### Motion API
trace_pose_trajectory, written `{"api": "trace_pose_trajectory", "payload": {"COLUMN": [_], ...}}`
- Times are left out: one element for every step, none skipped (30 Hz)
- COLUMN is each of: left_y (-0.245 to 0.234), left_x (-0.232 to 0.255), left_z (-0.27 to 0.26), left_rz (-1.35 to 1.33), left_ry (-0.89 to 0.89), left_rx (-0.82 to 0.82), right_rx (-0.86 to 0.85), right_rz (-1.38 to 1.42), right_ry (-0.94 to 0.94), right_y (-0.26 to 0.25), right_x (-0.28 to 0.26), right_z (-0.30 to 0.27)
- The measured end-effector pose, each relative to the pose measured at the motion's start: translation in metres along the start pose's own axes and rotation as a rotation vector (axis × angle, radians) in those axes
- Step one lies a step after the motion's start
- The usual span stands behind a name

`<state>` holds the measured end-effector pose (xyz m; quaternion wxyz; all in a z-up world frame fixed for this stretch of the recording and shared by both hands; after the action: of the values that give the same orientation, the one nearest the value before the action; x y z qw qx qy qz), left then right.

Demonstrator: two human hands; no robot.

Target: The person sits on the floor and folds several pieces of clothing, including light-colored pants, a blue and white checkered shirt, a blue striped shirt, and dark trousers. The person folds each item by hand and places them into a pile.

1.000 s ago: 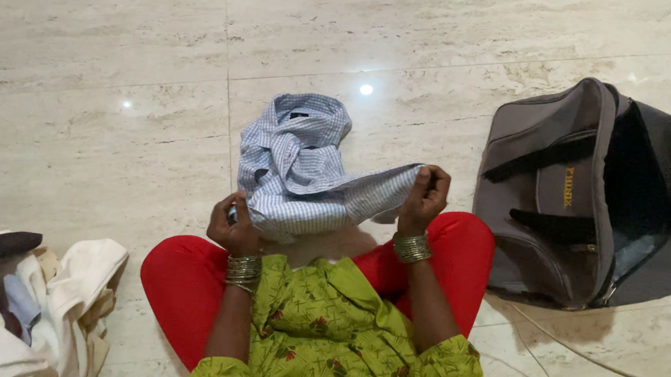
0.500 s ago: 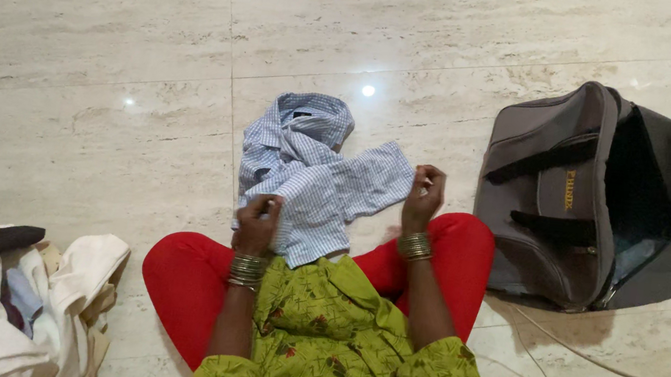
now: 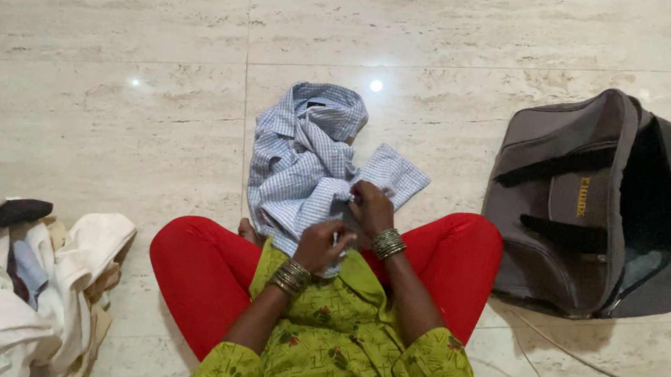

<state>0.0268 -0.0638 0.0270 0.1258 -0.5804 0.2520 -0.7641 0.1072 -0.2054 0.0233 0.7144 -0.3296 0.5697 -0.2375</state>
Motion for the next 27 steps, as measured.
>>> {"api": "trace_pose_trajectory", "payload": {"left_y": [-0.013, -0.022, -0.032, -0.039, -0.041, -0.042, -0.042, -0.037, -0.031, -0.025, -0.022, -0.019, -0.016, -0.013, -0.009, -0.007, -0.006, -0.005, -0.004, 0.0, 0.005, 0.011, 0.016, 0.021, 0.026, 0.027, 0.028], "left_x": [-0.002, -0.006, -0.011, -0.016, -0.023, -0.029, -0.035, -0.044, -0.051, -0.059, -0.062, -0.066, -0.07, -0.074, -0.079, -0.084, -0.082, -0.079, -0.075, -0.079, -0.082, -0.083, -0.08, -0.076, -0.071, -0.07, -0.068], "left_z": [0.002, 0.004, 0.005, 0.005, 0.006, 0.006, 0.005, 0.005, 0.004, 0.002, 0.003, 0.003, 0.003, 0.0, -0.001, -0.003, 0.0, 0.001, 0.001, -0.002, -0.005, -0.008, -0.008, -0.008, -0.009, -0.009, -0.009], "left_rz": [0.006, -0.011, -0.027, -0.045, -0.013, 0.019, 0.05, 0.073, 0.096, 0.118, 0.148, 0.177, 0.207, 0.199, 0.191, 0.184, 0.227, 0.269, 0.311, 0.287, 0.262, 0.235, 0.234, 0.233, 0.231, 0.243, 0.256], "left_ry": [-0.016, -0.059, -0.102, -0.143, -0.205, -0.268, -0.331, -0.419, -0.506, -0.59, -0.6, -0.61, -0.619, -0.632, -0.644, -0.655, -0.562, -0.471, -0.38, -0.414, -0.448, -0.481, -0.435, -0.387, -0.34, -0.351, -0.362], "left_rx": [0.125, 0.212, 0.299, 0.387, 0.392, 0.396, 0.4, 0.336, 0.27, 0.204, 0.178, 0.152, 0.126, 0.108, 0.089, 0.073, 0.091, 0.11, 0.129, 0.087, 0.046, 0.006, -0.056, -0.121, -0.185, -0.205, -0.226], "right_rx": [0.108, 0.242, 0.375, 0.511, 0.606, 0.701, 0.796, 0.837, 0.879, 0.923, 0.892, 0.86, 0.828, 0.72, 0.611, 0.505, 0.439, 0.371, 0.303, 0.211, 0.118, 0.024, 0.002, -0.02, -0.042, -0.014, 0.015], "right_rz": [0.061, 0.059, 0.056, 0.051, 0.054, 0.056, 0.059, 0.1, 0.141, 0.183, 0.115, 0.047, -0.021, -0.046, -0.071, -0.094, -0.135, -0.175, -0.215, -0.276, -0.336, -0.397, -0.411, -0.424, -0.438, -0.42, -0.403], "right_ry": [0.008, 0.018, 0.028, 0.037, 0.099, 0.161, 0.224, 0.23, 0.236, 0.242, 0.173, 0.105, 0.038, -0.016, -0.069, -0.123, -0.178, -0.235, -0.291, -0.217, -0.144, -0.072, -0.084, -0.093, -0.102, -0.108, -0.114], "right_y": [-0.009, -0.019, -0.028, -0.038, -0.046, -0.053, -0.061, -0.067, -0.073, -0.078, -0.079, -0.079, -0.076, -0.067, -0.058, -0.048, -0.04, -0.03, -0.021, -0.011, 0.0, 0.01, 0.015, 0.02, 0.025, 0.024, 0.022], "right_x": [0.004, 0.007, 0.01, 0.013, 0.02, 0.027, 0.033, 0.037, 0.039, 0.04, 0.031, 0.019, 0.006, -0.005, -0.016, -0.027, -0.037, -0.046, -0.053, -0.05, -0.046, -0.04, -0.038, -0.037, -0.035, -0.033, -0.032], "right_z": [-0.002, -0.004, -0.007, -0.01, -0.012, -0.013, -0.016, -0.016, -0.017, -0.017, -0.015, -0.015, -0.014, -0.009, -0.005, 0.0, 0.003, 0.007, 0.01, 0.016, 0.02, 0.024, 0.025, 0.026, 0.026, 0.026, 0.026]}}
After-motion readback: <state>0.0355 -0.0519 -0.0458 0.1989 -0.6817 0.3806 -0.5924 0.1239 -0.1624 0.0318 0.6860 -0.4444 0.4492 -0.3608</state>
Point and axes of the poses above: each hand's wrist, its own z-axis towards the middle knuckle, its own y-axis out of the palm, x = y × z, the point moved 7 cm from there along z, towards the middle knuckle, and after that the axes turned 1 degree about -z, right-handed, at the moved point
